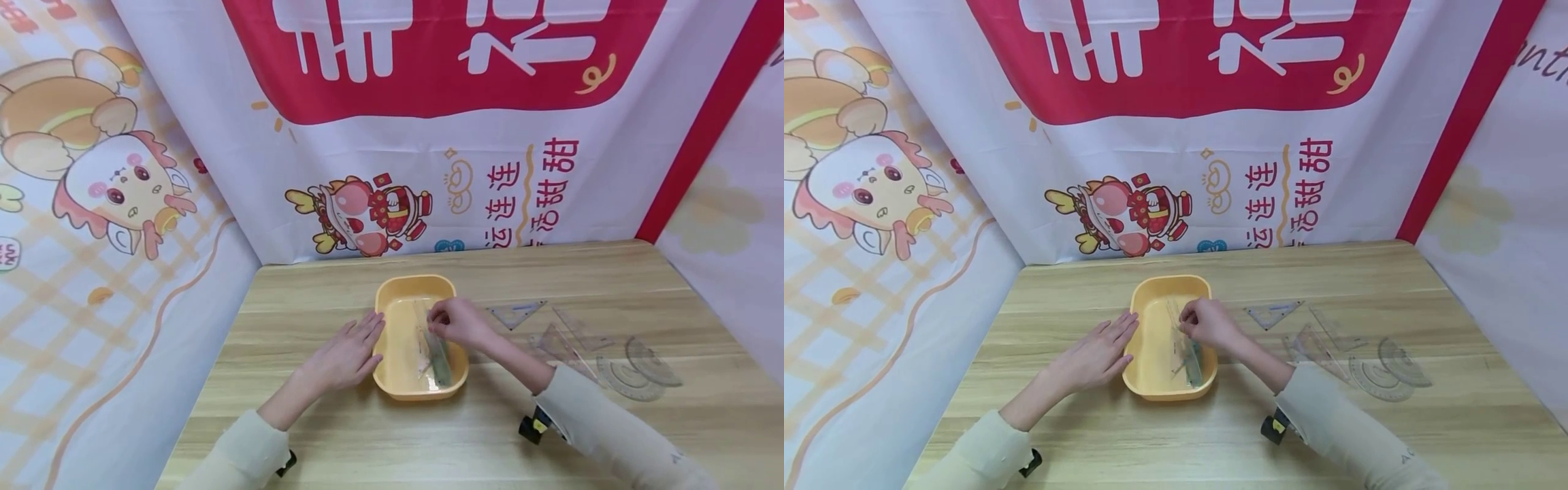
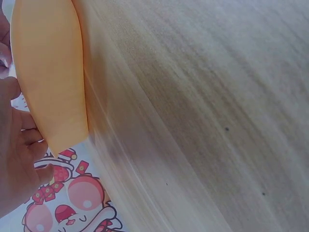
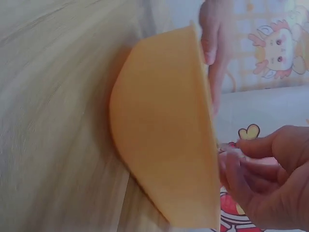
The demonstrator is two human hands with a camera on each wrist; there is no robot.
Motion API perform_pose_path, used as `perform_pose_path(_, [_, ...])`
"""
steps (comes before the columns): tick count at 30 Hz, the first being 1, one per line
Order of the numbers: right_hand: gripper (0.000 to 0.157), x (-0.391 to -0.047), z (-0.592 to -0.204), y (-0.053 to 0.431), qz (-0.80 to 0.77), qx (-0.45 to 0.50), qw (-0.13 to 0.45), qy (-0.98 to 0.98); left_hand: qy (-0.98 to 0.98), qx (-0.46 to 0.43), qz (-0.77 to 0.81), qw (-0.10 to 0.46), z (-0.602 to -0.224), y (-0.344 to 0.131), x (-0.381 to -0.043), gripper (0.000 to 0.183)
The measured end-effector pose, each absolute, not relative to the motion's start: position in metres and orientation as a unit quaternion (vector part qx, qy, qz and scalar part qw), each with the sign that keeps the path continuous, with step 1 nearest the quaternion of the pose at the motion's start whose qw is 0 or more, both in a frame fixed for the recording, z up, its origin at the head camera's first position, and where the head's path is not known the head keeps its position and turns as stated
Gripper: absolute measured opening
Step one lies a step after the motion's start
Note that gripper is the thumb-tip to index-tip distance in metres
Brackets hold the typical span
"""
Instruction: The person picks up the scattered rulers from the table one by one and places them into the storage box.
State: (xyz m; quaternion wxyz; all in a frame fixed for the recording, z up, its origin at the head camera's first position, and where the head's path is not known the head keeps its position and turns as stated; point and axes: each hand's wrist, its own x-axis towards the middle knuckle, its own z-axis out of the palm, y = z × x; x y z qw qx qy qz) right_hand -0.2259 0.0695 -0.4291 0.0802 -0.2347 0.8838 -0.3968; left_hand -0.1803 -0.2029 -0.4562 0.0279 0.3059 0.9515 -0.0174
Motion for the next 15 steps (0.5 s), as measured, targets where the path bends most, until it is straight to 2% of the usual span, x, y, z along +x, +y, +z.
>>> perform_pose_path(4, [0.02, -0.229, -0.43, 0.072, -0.373, -0.226, 0.031, 0.899, 0.95, 0.31, -0.015, 0.026, -0.456, -0.202, -0.18, 0.065])
perform_pose_path(10, [0.018, -0.229, -0.427, 0.083, -0.378, -0.209, 0.05, 0.901, 0.952, 0.304, -0.019, 0.029, -0.457, -0.202, -0.18, 0.066])
perform_pose_path(15, [0.017, -0.232, -0.427, 0.097, -0.373, -0.212, 0.04, 0.902, 0.953, 0.3, -0.014, 0.029, -0.457, -0.202, -0.181, 0.066])
